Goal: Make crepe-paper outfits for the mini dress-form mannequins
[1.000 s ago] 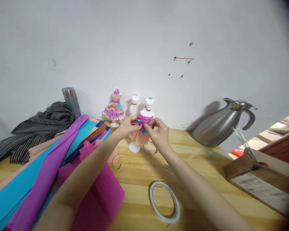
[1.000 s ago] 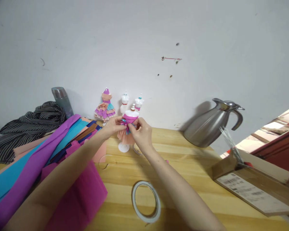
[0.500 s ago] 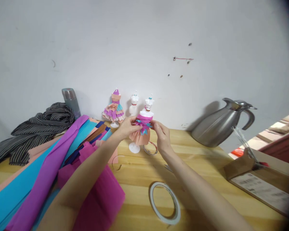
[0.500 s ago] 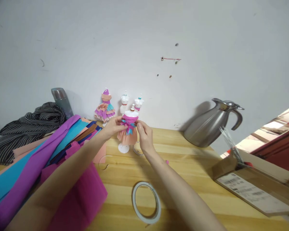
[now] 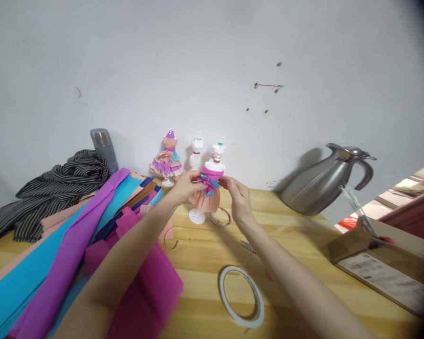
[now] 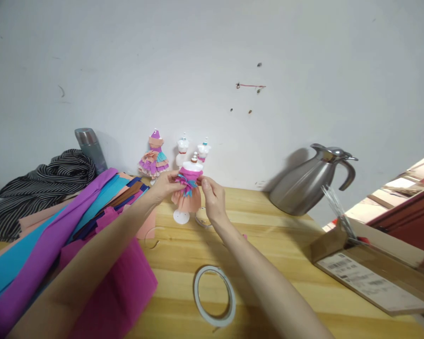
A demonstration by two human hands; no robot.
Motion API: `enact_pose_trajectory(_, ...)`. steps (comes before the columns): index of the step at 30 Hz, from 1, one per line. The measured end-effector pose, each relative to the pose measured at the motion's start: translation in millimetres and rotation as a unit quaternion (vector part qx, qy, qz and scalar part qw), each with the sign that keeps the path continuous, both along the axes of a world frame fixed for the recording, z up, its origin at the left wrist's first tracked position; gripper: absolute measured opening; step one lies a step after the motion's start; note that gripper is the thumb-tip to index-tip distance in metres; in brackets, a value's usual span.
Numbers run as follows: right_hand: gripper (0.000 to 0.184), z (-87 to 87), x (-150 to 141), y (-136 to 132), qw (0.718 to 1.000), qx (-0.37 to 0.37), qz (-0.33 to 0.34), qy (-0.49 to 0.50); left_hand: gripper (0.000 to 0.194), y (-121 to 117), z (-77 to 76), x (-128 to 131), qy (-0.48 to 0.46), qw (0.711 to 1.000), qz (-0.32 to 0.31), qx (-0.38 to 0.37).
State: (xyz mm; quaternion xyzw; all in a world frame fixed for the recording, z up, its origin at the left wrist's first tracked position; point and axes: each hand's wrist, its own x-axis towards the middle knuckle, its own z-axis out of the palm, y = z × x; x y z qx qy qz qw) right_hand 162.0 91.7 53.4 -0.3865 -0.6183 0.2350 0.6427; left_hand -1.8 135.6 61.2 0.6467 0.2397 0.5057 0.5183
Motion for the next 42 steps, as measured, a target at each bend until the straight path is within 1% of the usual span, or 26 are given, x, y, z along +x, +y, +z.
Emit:
enact_pose_trajectory(5,0.042,-1.6,1,2,1.000,0.003,0.004,0.001,0.024,-1,2.9,1,0.010,1.000,0.016,0.000)
enact_pose_trajectory(8,0.042,-1.7,3,2,1.000,0.004,0.002,-0.013,0.022,-1,3.9,1,0.014,1.000,0.014,0.003)
enact_pose_trajectory(13,0.037,0.3,2,-3,0.999,-0.010,0.010,-0.051,0.024,2,-1.8,-1,0.008,1.000,0.001,0.013)
enact_pose_trajectory(16,0.043,0.5,-2,-8,0.996,-0.005,0.005,-0.092,0.028,2,-5.5,-3,0.011,0.999,-0.004,0.032)
enact_pose_trajectory(18,0.052,-0.4,-5,-10,0.993,0.005,-0.022,-0.120,0.041,1,-6.3,-3,0.001,1.000,0.001,0.031)
enact_pose_trajectory(21,0.060,-2.0,-10,-8,0.987,0.011,-0.073,-0.140,0.072,0,-6.4,-2,-0.026,1.000,-0.003,0.008)
enact_pose_trajectory(23,0.061,-2.2,-12,-5,0.986,0.006,-0.091,-0.140,0.082,0,-6.8,-1,-0.034,0.999,-0.007,0.001)
enact_pose_trajectory(26,0.056,-0.7,-14,-2,0.987,-0.001,-0.099,-0.128,0.078,2,-7.7,0,-0.032,0.999,-0.001,0.022)
enact_pose_trajectory(29,0.047,1.9,-16,-1,0.990,-0.006,-0.097,-0.107,0.073,4,-8.1,-1,-0.025,0.998,-0.003,0.052)
enact_pose_trajectory(32,0.038,3.4,-16,0,0.992,-0.011,-0.090,-0.092,0.072,7,-8.9,-3,-0.007,0.998,-0.003,0.070)
enact_pose_trajectory(36,0.031,2.3,-16,5,0.993,-0.030,-0.086,-0.077,0.072,11,-11.5,-5,0.027,0.995,0.028,0.095)
enact_pose_trajectory(39,0.028,0.7,-14,9,0.993,-0.038,-0.081,-0.073,0.070,13,-13.6,-5,0.043,0.992,0.043,0.115)
enact_pose_trajectory(42,0.030,0.9,-12,10,0.994,-0.037,-0.060,-0.082,0.068,15,-15.0,-5,0.046,0.990,0.044,0.123)
